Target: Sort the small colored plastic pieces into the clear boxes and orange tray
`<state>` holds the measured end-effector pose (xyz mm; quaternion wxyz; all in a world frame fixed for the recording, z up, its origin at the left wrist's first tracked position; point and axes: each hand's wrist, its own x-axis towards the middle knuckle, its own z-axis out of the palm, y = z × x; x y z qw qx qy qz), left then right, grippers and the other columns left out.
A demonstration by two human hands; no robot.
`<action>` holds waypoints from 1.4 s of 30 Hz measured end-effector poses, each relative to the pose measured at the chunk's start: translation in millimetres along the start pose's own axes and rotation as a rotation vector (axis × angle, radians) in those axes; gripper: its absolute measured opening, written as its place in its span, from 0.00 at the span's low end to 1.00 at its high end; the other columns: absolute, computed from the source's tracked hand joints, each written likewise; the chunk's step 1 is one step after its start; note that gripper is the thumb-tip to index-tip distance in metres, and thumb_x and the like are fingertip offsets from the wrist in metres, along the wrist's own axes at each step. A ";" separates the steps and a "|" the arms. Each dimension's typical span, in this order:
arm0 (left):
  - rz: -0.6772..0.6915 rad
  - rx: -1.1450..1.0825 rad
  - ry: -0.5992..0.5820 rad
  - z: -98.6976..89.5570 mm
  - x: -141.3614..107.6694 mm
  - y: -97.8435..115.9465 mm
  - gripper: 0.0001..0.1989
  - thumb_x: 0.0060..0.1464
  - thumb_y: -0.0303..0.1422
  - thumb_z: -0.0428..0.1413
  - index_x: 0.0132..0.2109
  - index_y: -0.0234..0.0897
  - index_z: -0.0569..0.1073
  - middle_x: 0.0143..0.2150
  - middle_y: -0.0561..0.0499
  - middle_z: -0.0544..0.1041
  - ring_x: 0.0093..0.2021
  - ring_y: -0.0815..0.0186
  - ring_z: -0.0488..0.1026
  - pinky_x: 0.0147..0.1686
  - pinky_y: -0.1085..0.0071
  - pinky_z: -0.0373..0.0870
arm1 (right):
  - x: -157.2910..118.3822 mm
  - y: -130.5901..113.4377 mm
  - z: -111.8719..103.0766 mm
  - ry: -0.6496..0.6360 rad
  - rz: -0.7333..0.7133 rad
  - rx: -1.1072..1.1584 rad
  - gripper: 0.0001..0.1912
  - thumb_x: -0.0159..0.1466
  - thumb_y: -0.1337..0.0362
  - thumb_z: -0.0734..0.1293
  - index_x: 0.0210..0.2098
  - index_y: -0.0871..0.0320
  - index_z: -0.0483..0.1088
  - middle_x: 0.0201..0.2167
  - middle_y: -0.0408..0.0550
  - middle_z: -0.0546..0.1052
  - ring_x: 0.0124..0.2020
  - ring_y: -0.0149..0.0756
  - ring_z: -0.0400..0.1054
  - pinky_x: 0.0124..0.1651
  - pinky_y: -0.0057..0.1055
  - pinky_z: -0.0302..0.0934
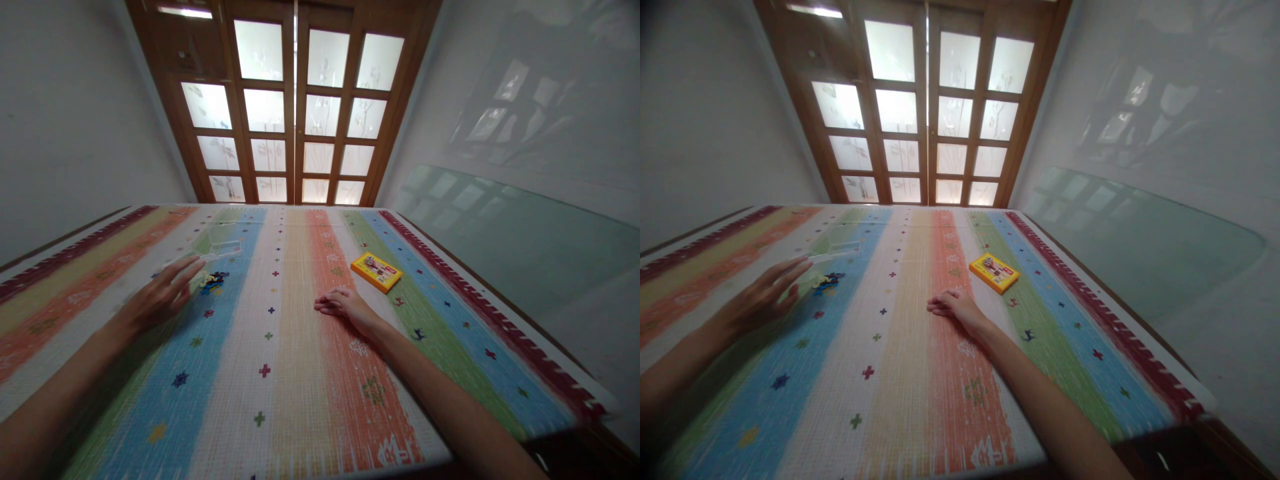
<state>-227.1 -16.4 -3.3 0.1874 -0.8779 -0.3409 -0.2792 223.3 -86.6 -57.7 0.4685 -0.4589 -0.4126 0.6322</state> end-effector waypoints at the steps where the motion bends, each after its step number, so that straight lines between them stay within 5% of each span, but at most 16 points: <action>1: -0.002 -0.010 -0.012 -1.3 0.8 -0.2 0.25 0.61 0.31 0.50 0.64 0.45 0.69 0.62 0.44 0.76 0.62 0.54 0.75 0.63 0.55 0.72 | -0.2 -0.3 0.4 -0.001 0.002 0.002 0.09 0.60 0.61 0.75 0.31 0.60 0.75 0.38 0.56 0.83 0.40 0.39 0.81 0.50 0.35 0.74; 5: -0.043 -0.061 -0.053 -5.7 3.7 -1.1 0.23 0.59 0.32 0.51 0.60 0.47 0.73 0.60 0.46 0.77 0.61 0.54 0.75 0.63 0.53 0.72 | -1.6 -1.8 1.9 0.001 0.012 0.001 0.08 0.61 0.62 0.75 0.30 0.59 0.75 0.38 0.55 0.83 0.40 0.38 0.80 0.50 0.34 0.74; 10: -0.108 -0.041 0.087 -9.1 12.6 9.5 0.25 0.61 0.35 0.54 0.64 0.43 0.68 0.61 0.42 0.75 0.59 0.52 0.76 0.63 0.49 0.72 | -1.9 -2.4 2.5 0.005 0.005 -0.012 0.08 0.61 0.62 0.74 0.30 0.59 0.75 0.38 0.55 0.84 0.39 0.37 0.80 0.49 0.34 0.75; 14: -0.336 -0.216 0.176 1.2 28.8 31.6 0.35 0.59 0.44 0.59 0.68 0.38 0.62 0.62 0.38 0.73 0.57 0.51 0.78 0.56 0.48 0.78 | -0.7 -1.5 1.6 0.006 0.009 -0.014 0.08 0.61 0.61 0.74 0.30 0.59 0.74 0.38 0.54 0.84 0.39 0.38 0.81 0.50 0.36 0.75; 18: -0.563 -0.587 0.050 30.9 52.1 56.6 0.38 0.56 0.51 0.60 0.67 0.38 0.64 0.62 0.35 0.74 0.57 0.50 0.78 0.54 0.49 0.80 | 0.0 -0.4 0.4 -0.004 0.001 -0.009 0.09 0.61 0.61 0.75 0.31 0.59 0.75 0.38 0.55 0.84 0.39 0.38 0.81 0.50 0.37 0.75; 21: -0.485 -0.672 -0.202 56.9 71.4 69.9 0.35 0.57 0.50 0.58 0.66 0.38 0.67 0.62 0.36 0.76 0.57 0.50 0.78 0.55 0.49 0.78 | -0.1 -0.5 0.5 -0.013 -0.002 0.000 0.09 0.60 0.60 0.76 0.31 0.60 0.75 0.37 0.55 0.84 0.39 0.38 0.81 0.49 0.35 0.75; 25: -0.287 -0.410 -0.399 82.2 93.7 74.7 0.17 0.60 0.40 0.55 0.52 0.37 0.78 0.59 0.39 0.80 0.61 0.50 0.76 0.59 0.52 0.74 | -1.0 -1.9 2.1 -0.006 0.002 -0.005 0.09 0.60 0.61 0.76 0.30 0.60 0.76 0.37 0.55 0.84 0.38 0.37 0.81 0.47 0.33 0.75; 27: -0.267 -0.340 -0.407 90.0 100.4 76.5 0.13 0.58 0.32 0.54 0.47 0.36 0.80 0.55 0.38 0.81 0.61 0.49 0.76 0.61 0.51 0.72 | -1.7 -2.9 3.2 -0.005 0.000 -0.012 0.08 0.60 0.62 0.76 0.30 0.60 0.76 0.37 0.55 0.84 0.38 0.37 0.81 0.47 0.32 0.75; 32: -0.198 -0.233 -0.358 101.3 104.5 98.5 0.19 0.55 0.24 0.52 0.53 0.36 0.77 0.60 0.38 0.77 0.63 0.52 0.71 0.65 0.51 0.66 | -2.6 -4.2 5.7 -0.006 -0.006 -0.024 0.08 0.60 0.62 0.76 0.29 0.60 0.76 0.36 0.55 0.84 0.38 0.37 0.80 0.48 0.33 0.75; 35: -0.153 -0.182 -0.404 106.0 108.1 109.3 0.13 0.60 0.25 0.50 0.44 0.36 0.79 0.48 0.38 0.82 0.53 0.54 0.76 0.58 0.55 0.71 | -2.5 -3.8 7.1 0.010 0.001 -0.020 0.08 0.60 0.63 0.75 0.28 0.59 0.75 0.35 0.54 0.84 0.37 0.36 0.80 0.48 0.33 0.75; 42: -0.285 -0.008 -0.476 115.3 129.1 80.2 0.13 0.58 0.21 0.47 0.37 0.33 0.77 0.40 0.36 0.81 0.46 0.53 0.78 0.48 0.62 0.72 | -2.2 -2.6 7.1 0.007 0.000 -0.027 0.09 0.59 0.61 0.76 0.28 0.58 0.75 0.36 0.54 0.84 0.39 0.37 0.80 0.51 0.35 0.74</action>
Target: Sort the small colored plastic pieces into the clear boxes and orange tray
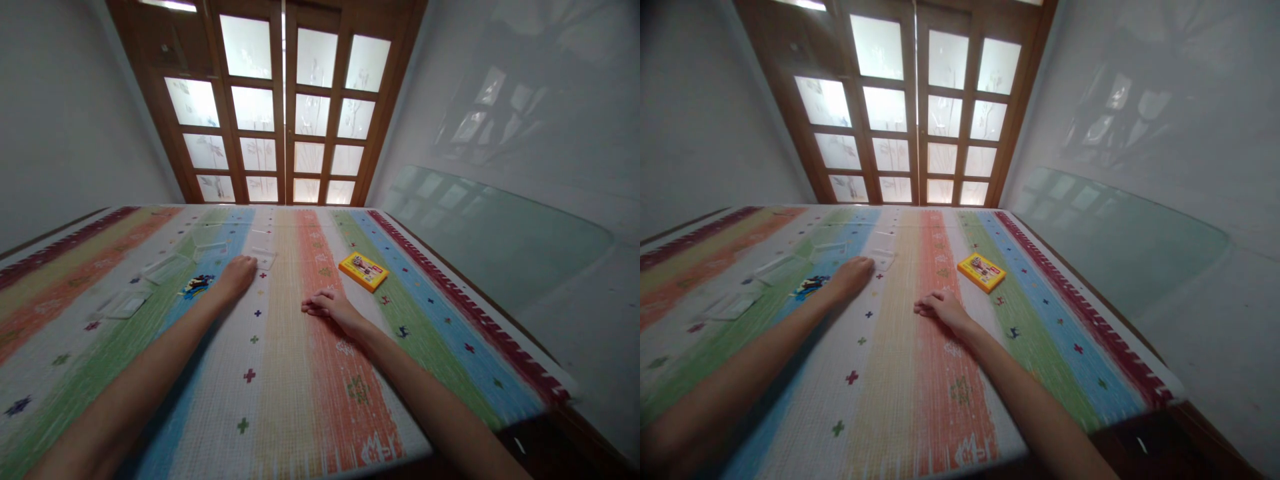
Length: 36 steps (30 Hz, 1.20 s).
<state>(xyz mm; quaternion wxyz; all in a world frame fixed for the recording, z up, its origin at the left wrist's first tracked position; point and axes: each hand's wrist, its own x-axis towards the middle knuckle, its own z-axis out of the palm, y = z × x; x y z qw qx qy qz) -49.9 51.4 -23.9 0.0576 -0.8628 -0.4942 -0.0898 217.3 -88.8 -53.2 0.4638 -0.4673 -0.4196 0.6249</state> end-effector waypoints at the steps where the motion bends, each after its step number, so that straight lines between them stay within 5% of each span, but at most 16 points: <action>1: -0.025 0.013 -0.003 -0.8 3.5 -5.3 0.14 0.56 0.20 0.47 0.37 0.33 0.77 0.40 0.36 0.81 0.46 0.53 0.78 0.48 0.62 0.72 | 0.0 -0.1 -0.1 0.000 -0.001 -0.004 0.09 0.59 0.61 0.76 0.28 0.58 0.75 0.36 0.54 0.84 0.39 0.37 0.80 0.51 0.35 0.74; 8: -0.114 0.032 0.015 -2.1 13.0 -31.1 0.15 0.53 0.19 0.47 0.38 0.33 0.77 0.38 0.37 0.82 0.44 0.53 0.80 0.47 0.62 0.74 | -2.6 -2.2 1.1 -0.014 -0.017 -0.034 0.09 0.59 0.61 0.76 0.29 0.58 0.75 0.36 0.53 0.83 0.39 0.36 0.79 0.51 0.35 0.73; 11: -0.108 0.013 0.072 -1.2 10.2 -33.6 0.17 0.54 0.21 0.47 0.47 0.32 0.77 0.45 0.36 0.82 0.48 0.53 0.80 0.51 0.61 0.74 | -4.0 -2.2 2.0 -0.015 -0.033 -0.064 0.09 0.58 0.60 0.76 0.29 0.58 0.75 0.35 0.52 0.83 0.39 0.36 0.79 0.52 0.35 0.72; 14: -0.105 0.000 0.161 -1.5 -1.3 -35.1 0.24 0.56 0.23 0.46 0.59 0.28 0.71 0.55 0.34 0.78 0.58 0.52 0.75 0.58 0.59 0.71 | -4.2 -1.8 2.2 -0.029 -0.048 -0.107 0.09 0.58 0.59 0.75 0.30 0.58 0.76 0.35 0.51 0.83 0.39 0.35 0.78 0.51 0.34 0.71; 17: -0.115 -0.001 0.222 -1.6 -24.3 -39.8 0.23 0.60 0.27 0.44 0.60 0.26 0.69 0.56 0.32 0.78 0.59 0.50 0.74 0.60 0.56 0.69 | -2.8 -3.4 -0.8 -0.051 -0.082 -0.173 0.08 0.59 0.58 0.73 0.31 0.57 0.76 0.34 0.50 0.83 0.39 0.37 0.78 0.48 0.34 0.70; 23: -0.200 0.001 0.361 -0.2 -80.9 -49.8 0.29 0.59 0.48 0.51 0.56 0.29 0.73 0.53 0.29 0.77 0.56 0.38 0.73 0.55 0.43 0.70 | 1.7 -20.1 -32.7 0.179 -0.427 -0.770 0.06 0.63 0.62 0.68 0.32 0.54 0.76 0.32 0.49 0.80 0.35 0.40 0.73 0.45 0.36 0.65; 28: -0.482 -0.061 0.107 -1.6 -88.2 -47.7 0.39 0.55 0.58 0.54 0.60 0.29 0.73 0.68 0.24 0.66 0.68 0.25 0.60 0.60 0.27 0.56 | 6.8 -32.8 -79.5 0.408 -0.707 -1.205 0.07 0.64 0.64 0.64 0.34 0.54 0.75 0.38 0.54 0.81 0.45 0.47 0.72 0.56 0.44 0.60; 32: -0.478 -0.116 0.059 -2.0 -77.6 -50.3 0.34 0.58 0.51 0.51 0.58 0.26 0.75 0.66 0.27 0.70 0.68 0.36 0.65 0.65 0.43 0.61 | 8.0 -35.5 -110.6 0.553 -0.788 -1.424 0.12 0.67 0.64 0.61 0.39 0.56 0.77 0.41 0.57 0.81 0.45 0.50 0.70 0.54 0.46 0.60; 36: -0.411 -0.174 0.118 -3.8 -75.4 -55.7 0.24 0.60 0.41 0.47 0.51 0.31 0.79 0.57 0.35 0.80 0.58 0.46 0.77 0.59 0.56 0.71 | 8.9 -32.3 -126.8 0.670 -0.709 -1.501 0.17 0.69 0.62 0.60 0.47 0.60 0.78 0.50 0.61 0.79 0.51 0.52 0.67 0.57 0.49 0.58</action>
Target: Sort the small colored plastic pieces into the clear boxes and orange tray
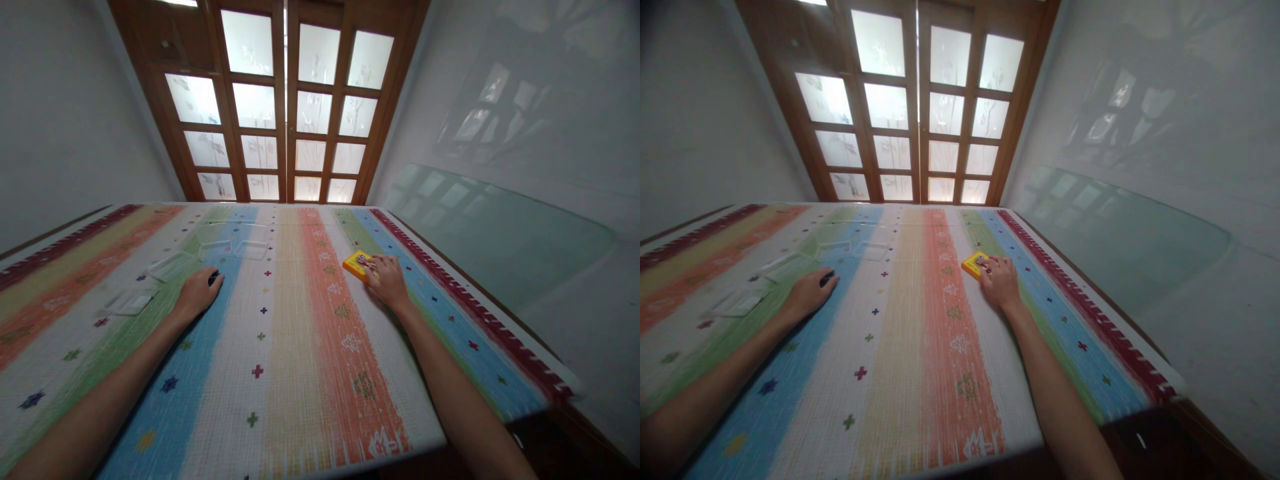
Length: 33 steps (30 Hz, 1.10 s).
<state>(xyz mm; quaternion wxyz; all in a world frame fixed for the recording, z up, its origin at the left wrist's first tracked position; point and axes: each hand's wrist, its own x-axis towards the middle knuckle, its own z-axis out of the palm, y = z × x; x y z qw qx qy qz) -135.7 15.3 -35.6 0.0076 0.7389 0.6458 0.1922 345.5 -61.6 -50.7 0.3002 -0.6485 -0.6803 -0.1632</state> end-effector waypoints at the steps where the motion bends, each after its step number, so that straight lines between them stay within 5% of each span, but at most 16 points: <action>1: -0.001 -0.003 0.008 -0.9 -0.4 -0.9 0.23 0.59 0.40 0.47 0.49 0.33 0.80 0.55 0.37 0.82 0.55 0.47 0.79 0.57 0.57 0.72 | -1.0 2.0 1.7 -0.007 0.031 -0.017 0.18 0.69 0.60 0.60 0.49 0.61 0.77 0.52 0.62 0.78 0.52 0.54 0.67 0.57 0.49 0.58; 5: -0.017 0.004 0.037 -2.8 -2.7 -2.9 0.21 0.57 0.36 0.46 0.46 0.32 0.81 0.48 0.37 0.84 0.49 0.49 0.81 0.52 0.59 0.74 | -5.1 5.2 9.3 -0.082 0.102 -0.060 0.23 0.67 0.53 0.62 0.55 0.60 0.73 0.57 0.63 0.74 0.56 0.57 0.65 0.57 0.50 0.58; 9: -0.032 0.026 0.086 -1.1 -2.1 -2.6 0.23 0.57 0.39 0.49 0.50 0.30 0.79 0.52 0.35 0.82 0.53 0.48 0.79 0.53 0.58 0.73 | -5.9 4.7 10.6 -0.168 0.141 -0.099 0.29 0.64 0.48 0.66 0.58 0.59 0.70 0.59 0.64 0.72 0.58 0.59 0.65 0.58 0.51 0.57; 18: -0.042 0.049 0.056 -4.9 -3.5 -1.3 0.19 0.59 0.39 0.47 0.39 0.37 0.82 0.40 0.42 0.86 0.43 0.50 0.82 0.45 0.62 0.73 | -2.7 -5.5 -4.2 -0.246 0.236 -0.084 0.34 0.59 0.44 0.69 0.55 0.61 0.71 0.50 0.64 0.77 0.52 0.60 0.70 0.53 0.48 0.63; 24: -0.067 0.058 0.062 -3.8 -4.7 1.1 0.23 0.58 0.40 0.47 0.48 0.31 0.80 0.44 0.37 0.84 0.44 0.49 0.81 0.45 0.61 0.74 | -0.4 -19.9 -13.8 -0.298 0.160 0.113 0.30 0.60 0.43 0.69 0.52 0.59 0.75 0.48 0.64 0.80 0.46 0.57 0.74 0.50 0.50 0.66; 33: -0.015 0.014 0.094 0.7 -4.9 -4.5 0.21 0.58 0.39 0.47 0.48 0.33 0.79 0.49 0.37 0.82 0.53 0.47 0.79 0.54 0.57 0.72 | 6.1 -40.3 -36.8 -0.226 0.279 0.411 0.27 0.67 0.42 0.62 0.40 0.58 0.80 0.37 0.57 0.84 0.37 0.49 0.78 0.39 0.39 0.67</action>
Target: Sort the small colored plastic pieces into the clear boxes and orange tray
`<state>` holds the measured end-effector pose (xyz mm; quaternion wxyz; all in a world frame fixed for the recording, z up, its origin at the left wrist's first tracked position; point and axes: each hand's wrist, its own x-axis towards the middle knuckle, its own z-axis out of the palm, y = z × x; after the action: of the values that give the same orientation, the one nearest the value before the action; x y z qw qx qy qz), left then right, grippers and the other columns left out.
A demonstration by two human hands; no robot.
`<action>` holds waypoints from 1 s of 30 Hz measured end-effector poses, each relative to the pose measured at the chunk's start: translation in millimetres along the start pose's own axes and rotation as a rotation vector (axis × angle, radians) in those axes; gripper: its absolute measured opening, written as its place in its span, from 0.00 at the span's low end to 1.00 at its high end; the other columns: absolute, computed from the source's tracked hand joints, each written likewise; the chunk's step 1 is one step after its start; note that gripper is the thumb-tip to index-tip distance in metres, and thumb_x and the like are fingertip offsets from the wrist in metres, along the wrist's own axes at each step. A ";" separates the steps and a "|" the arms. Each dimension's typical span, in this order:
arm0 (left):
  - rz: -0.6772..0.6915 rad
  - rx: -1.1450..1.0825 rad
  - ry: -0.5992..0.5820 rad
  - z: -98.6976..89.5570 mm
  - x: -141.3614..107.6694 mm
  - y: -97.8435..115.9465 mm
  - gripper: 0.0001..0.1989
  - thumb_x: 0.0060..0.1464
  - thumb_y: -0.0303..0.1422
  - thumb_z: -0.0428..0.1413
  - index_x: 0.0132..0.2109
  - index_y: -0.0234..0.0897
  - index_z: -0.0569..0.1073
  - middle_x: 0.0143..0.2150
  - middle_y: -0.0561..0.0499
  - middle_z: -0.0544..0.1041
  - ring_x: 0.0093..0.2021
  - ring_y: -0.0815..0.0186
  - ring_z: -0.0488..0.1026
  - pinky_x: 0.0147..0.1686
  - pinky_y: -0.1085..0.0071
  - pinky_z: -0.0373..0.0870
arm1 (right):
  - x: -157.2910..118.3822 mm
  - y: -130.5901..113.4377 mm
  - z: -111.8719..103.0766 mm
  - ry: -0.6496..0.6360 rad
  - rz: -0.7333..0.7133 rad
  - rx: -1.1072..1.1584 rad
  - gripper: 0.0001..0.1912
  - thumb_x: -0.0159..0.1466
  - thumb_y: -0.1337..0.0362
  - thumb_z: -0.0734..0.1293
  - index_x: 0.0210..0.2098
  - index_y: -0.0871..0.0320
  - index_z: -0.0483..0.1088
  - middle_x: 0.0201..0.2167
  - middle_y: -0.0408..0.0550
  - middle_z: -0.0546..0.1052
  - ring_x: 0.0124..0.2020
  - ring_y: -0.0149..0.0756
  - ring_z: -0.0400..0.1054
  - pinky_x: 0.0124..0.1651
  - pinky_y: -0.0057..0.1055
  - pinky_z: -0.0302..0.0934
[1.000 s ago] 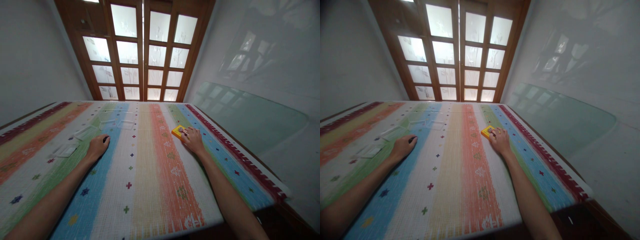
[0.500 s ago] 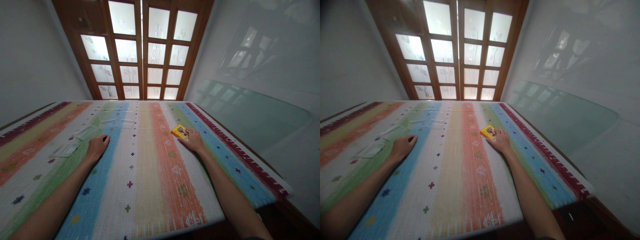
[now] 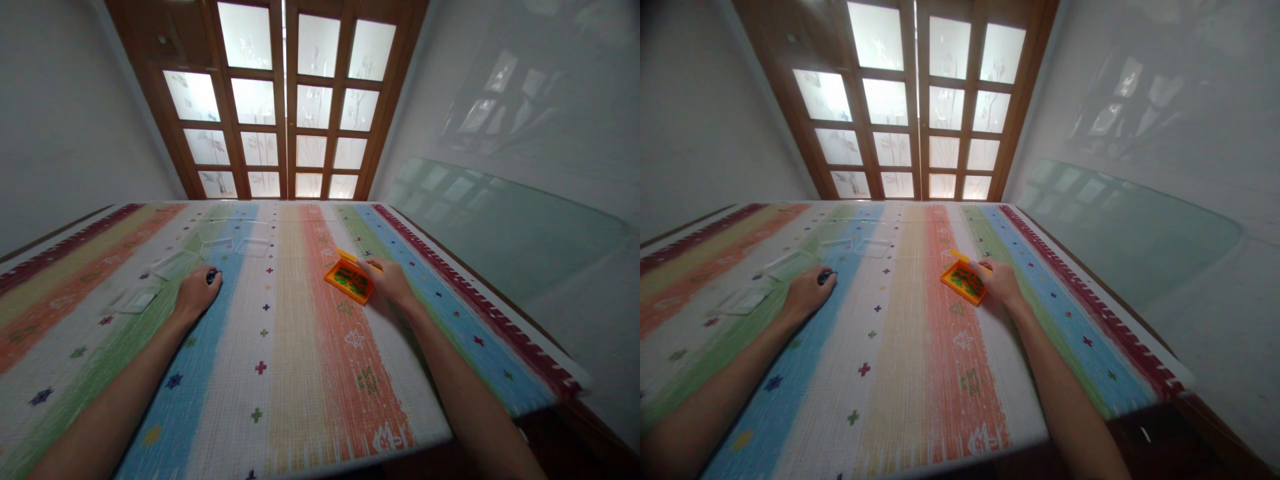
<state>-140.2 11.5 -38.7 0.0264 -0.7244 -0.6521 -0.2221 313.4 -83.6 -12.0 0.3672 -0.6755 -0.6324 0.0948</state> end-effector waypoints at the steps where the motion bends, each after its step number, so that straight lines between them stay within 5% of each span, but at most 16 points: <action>1: 0.027 -0.032 0.051 0.1 0.0 -0.6 0.21 0.57 0.39 0.48 0.48 0.32 0.78 0.51 0.36 0.82 0.57 0.46 0.76 0.58 0.55 0.70 | -0.6 -2.1 -1.2 0.016 -0.003 0.005 0.28 0.67 0.42 0.61 0.39 0.58 0.80 0.35 0.56 0.83 0.35 0.48 0.77 0.37 0.37 0.66; 5: 0.198 -0.203 0.260 -2.4 -3.4 1.0 0.16 0.57 0.37 0.52 0.48 0.35 0.76 0.54 0.36 0.80 0.65 0.45 0.68 0.66 0.47 0.61 | -1.2 -5.5 -2.6 0.086 -0.011 0.073 0.31 0.64 0.38 0.62 0.39 0.60 0.79 0.30 0.54 0.82 0.30 0.44 0.74 0.32 0.33 0.62; 12: 0.312 -0.459 0.232 3.1 -36.5 42.1 0.19 0.59 0.39 0.55 0.55 0.36 0.69 0.53 0.37 0.76 0.54 0.50 0.75 0.57 0.49 0.71 | 0.6 -15.5 9.5 0.093 0.021 0.450 0.38 0.56 0.24 0.60 0.22 0.55 0.67 0.21 0.45 0.71 0.25 0.36 0.64 0.28 0.31 0.57; 18: 0.442 -0.832 -0.283 9.6 -84.8 108.9 0.32 0.60 0.42 0.60 0.67 0.44 0.59 0.66 0.36 0.66 0.62 0.50 0.71 0.61 0.46 0.68 | -6.1 -23.7 37.4 0.097 0.221 0.750 0.38 0.47 0.23 0.67 0.22 0.54 0.61 0.16 0.39 0.65 0.19 0.30 0.58 0.20 0.27 0.53; 22: 0.483 -0.881 -0.469 7.8 -99.6 143.7 0.30 0.55 0.41 0.64 0.63 0.44 0.67 0.64 0.39 0.71 0.65 0.46 0.67 0.66 0.41 0.59 | -12.3 -30.0 52.3 0.096 0.334 0.927 0.37 0.44 0.25 0.72 0.25 0.53 0.64 0.18 0.42 0.70 0.20 0.35 0.66 0.21 0.29 0.60; 27: 0.260 -1.285 -0.816 4.6 -100.8 164.6 0.29 0.57 0.35 0.61 0.65 0.42 0.67 0.60 0.39 0.74 0.52 0.54 0.77 0.51 0.54 0.76 | -18.5 -40.0 58.1 -0.007 0.416 1.152 0.31 0.56 0.31 0.70 0.32 0.52 0.66 0.22 0.48 0.77 0.27 0.46 0.77 0.24 0.36 0.70; 30: 0.156 -1.403 -0.886 -0.1 -100.3 166.7 0.32 0.55 0.34 0.62 0.66 0.46 0.67 0.61 0.41 0.73 0.47 0.59 0.78 0.45 0.61 0.77 | -20.6 -44.0 58.0 -0.052 0.471 1.202 0.26 0.63 0.35 0.67 0.35 0.51 0.66 0.25 0.50 0.80 0.29 0.47 0.79 0.25 0.37 0.72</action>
<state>14.1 -106.7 -32.4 -0.6748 -0.6361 -0.2601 -0.2690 240.7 -83.9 -33.2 0.6354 -0.4701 -0.3127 0.5268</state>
